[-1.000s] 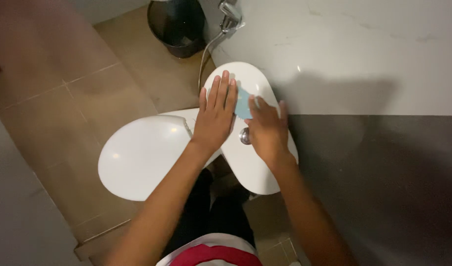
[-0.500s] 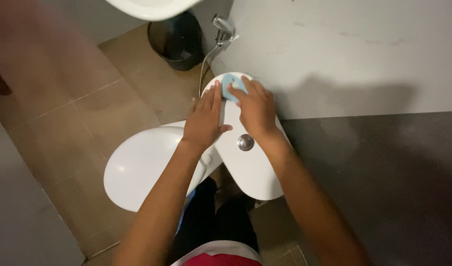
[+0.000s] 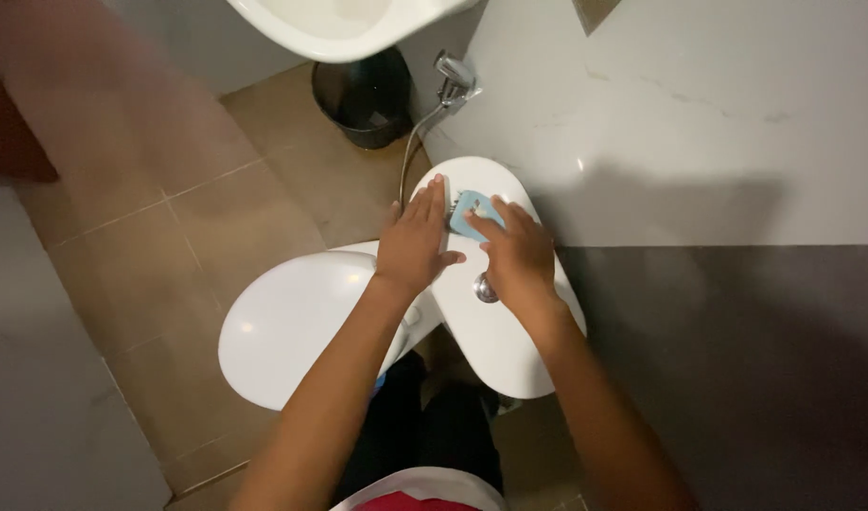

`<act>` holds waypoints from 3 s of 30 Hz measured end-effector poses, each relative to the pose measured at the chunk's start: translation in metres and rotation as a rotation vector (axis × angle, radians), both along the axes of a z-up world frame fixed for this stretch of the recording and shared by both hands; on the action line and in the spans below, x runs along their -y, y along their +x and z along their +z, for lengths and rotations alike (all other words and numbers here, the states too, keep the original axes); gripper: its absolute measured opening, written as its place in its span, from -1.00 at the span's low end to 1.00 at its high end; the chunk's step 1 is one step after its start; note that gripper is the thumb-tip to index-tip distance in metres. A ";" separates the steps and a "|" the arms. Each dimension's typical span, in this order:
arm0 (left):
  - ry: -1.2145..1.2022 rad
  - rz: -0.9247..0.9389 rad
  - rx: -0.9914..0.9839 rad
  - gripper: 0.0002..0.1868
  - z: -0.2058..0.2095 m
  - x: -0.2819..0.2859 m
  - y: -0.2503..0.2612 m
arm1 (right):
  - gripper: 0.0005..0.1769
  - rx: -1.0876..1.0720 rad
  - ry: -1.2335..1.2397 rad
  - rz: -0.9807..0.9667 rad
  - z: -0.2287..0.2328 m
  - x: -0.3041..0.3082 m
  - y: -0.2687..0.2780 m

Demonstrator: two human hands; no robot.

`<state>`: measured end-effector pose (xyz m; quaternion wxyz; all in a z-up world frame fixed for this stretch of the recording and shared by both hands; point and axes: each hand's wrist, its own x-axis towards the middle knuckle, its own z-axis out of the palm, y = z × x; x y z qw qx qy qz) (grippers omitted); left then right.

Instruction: Cleaning the outside of a toilet tank with a handheld scrub brush.

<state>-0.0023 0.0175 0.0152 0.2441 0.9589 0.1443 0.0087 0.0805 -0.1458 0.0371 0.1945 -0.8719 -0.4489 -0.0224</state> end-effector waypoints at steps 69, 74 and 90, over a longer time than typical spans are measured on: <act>0.153 -0.057 -0.194 0.08 -0.017 0.005 -0.009 | -0.40 0.099 -0.085 -0.061 -0.011 0.008 0.002; 0.149 -0.064 -0.256 0.08 -0.011 0.003 -0.005 | -0.46 -0.020 -0.025 -0.095 -0.014 0.006 0.027; 0.152 -0.072 -0.336 0.11 -0.003 0.004 -0.002 | -0.40 -0.010 -0.002 -0.055 -0.001 0.021 -0.003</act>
